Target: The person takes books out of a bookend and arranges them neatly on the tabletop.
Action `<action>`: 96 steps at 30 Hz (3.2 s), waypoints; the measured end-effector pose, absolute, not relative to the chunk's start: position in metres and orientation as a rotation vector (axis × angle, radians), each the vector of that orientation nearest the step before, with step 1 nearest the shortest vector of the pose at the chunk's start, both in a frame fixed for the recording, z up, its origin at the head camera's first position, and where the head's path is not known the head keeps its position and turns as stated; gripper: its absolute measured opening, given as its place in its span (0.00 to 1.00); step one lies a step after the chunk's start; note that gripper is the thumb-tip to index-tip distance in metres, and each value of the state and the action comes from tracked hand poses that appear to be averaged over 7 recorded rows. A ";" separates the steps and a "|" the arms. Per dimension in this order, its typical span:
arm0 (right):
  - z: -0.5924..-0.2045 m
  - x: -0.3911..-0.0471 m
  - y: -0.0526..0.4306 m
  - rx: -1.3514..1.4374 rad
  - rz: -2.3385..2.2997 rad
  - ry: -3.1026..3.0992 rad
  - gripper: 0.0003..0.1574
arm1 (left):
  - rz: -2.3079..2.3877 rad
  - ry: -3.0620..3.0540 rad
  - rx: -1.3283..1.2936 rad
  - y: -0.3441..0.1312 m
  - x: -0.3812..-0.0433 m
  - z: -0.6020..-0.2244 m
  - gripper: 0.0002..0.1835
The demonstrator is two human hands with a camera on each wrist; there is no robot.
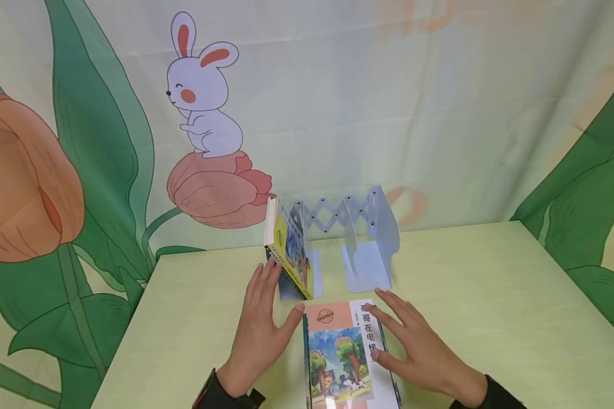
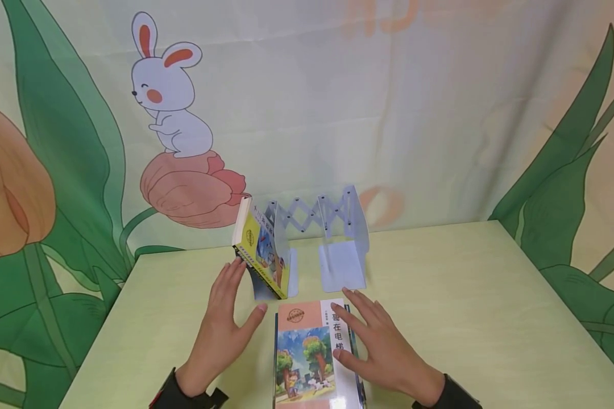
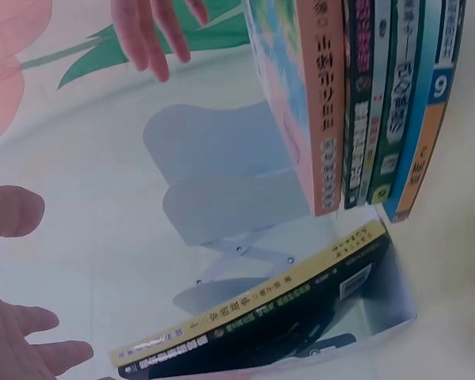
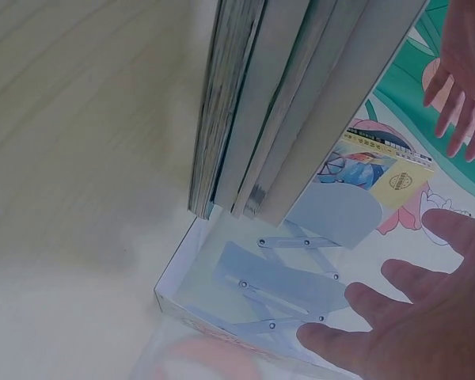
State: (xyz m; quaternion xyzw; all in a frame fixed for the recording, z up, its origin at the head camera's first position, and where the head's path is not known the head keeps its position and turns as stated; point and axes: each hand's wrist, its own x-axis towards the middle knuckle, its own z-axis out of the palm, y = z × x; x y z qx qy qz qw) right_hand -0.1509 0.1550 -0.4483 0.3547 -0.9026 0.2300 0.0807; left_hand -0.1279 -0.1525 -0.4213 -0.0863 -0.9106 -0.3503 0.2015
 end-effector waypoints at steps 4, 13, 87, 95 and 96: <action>-0.448 -0.151 0.155 1.054 0.701 -2.690 0.45 | -0.985 -2.511 -0.202 -0.159 -0.132 -0.419 0.45; -0.447 -0.151 0.154 1.035 0.718 -2.677 0.45 | -1.027 -2.417 -0.090 -0.173 -0.142 -0.419 0.45; -0.448 -0.154 0.156 1.007 0.740 -2.679 0.42 | -0.951 -2.414 0.104 -0.172 -0.208 -0.429 0.21; -0.447 -0.154 0.158 1.010 0.719 -2.706 0.41 | -0.902 -2.387 0.098 -0.170 -0.212 -0.426 0.18; -0.447 -0.154 0.158 1.014 0.717 -2.708 0.41 | -0.898 -2.386 0.099 -0.170 -0.213 -0.426 0.18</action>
